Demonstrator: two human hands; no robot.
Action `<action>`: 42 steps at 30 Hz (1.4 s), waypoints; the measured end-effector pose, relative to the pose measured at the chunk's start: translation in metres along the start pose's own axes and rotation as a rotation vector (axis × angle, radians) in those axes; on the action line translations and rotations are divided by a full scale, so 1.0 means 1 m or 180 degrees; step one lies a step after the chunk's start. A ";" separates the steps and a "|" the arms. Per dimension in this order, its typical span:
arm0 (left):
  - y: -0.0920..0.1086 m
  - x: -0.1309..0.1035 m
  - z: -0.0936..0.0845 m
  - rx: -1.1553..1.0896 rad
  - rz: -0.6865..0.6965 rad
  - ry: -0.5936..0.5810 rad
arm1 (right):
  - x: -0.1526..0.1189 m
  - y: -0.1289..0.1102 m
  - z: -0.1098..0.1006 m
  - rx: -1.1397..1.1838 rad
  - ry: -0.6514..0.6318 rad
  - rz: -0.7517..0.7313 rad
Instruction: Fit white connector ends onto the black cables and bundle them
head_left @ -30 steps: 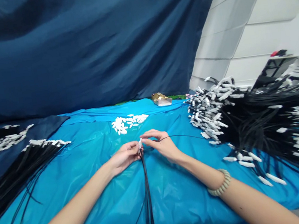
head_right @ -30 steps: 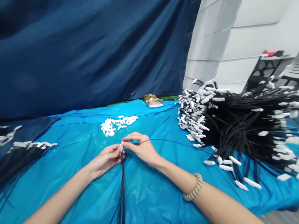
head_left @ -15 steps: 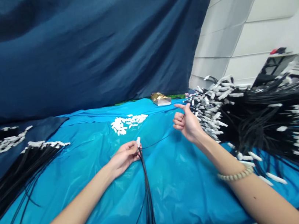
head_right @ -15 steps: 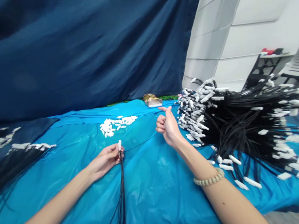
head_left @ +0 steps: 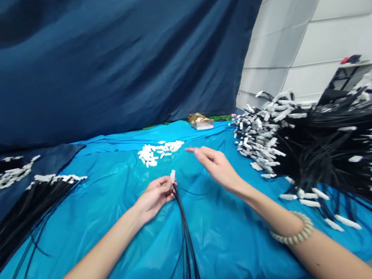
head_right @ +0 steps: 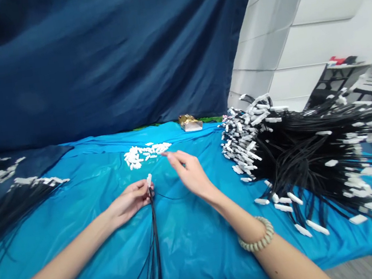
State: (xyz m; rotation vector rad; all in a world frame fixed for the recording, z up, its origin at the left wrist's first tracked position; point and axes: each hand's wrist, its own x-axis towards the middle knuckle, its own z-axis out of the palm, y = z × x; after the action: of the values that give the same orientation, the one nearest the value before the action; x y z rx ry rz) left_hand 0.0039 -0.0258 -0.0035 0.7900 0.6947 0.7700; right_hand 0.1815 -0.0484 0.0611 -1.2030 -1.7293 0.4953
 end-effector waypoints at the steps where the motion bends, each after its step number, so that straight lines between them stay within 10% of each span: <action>1: 0.000 -0.001 0.001 -0.0023 -0.0005 -0.0001 | -0.004 -0.002 0.004 -0.0143 -0.0148 -0.0099; 25: -0.005 -0.005 0.008 -0.0032 0.0401 0.0077 | -0.025 -0.012 0.026 -0.0984 0.0235 -0.0885; 42: -0.006 -0.006 0.009 0.0339 0.0733 0.0008 | -0.027 -0.012 0.031 -0.0565 0.0203 -0.0291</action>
State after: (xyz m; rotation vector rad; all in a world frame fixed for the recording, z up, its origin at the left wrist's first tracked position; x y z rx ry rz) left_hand 0.0096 -0.0365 -0.0020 0.9776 0.6579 0.9477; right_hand 0.1510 -0.0725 0.0429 -1.2433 -1.7932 0.2501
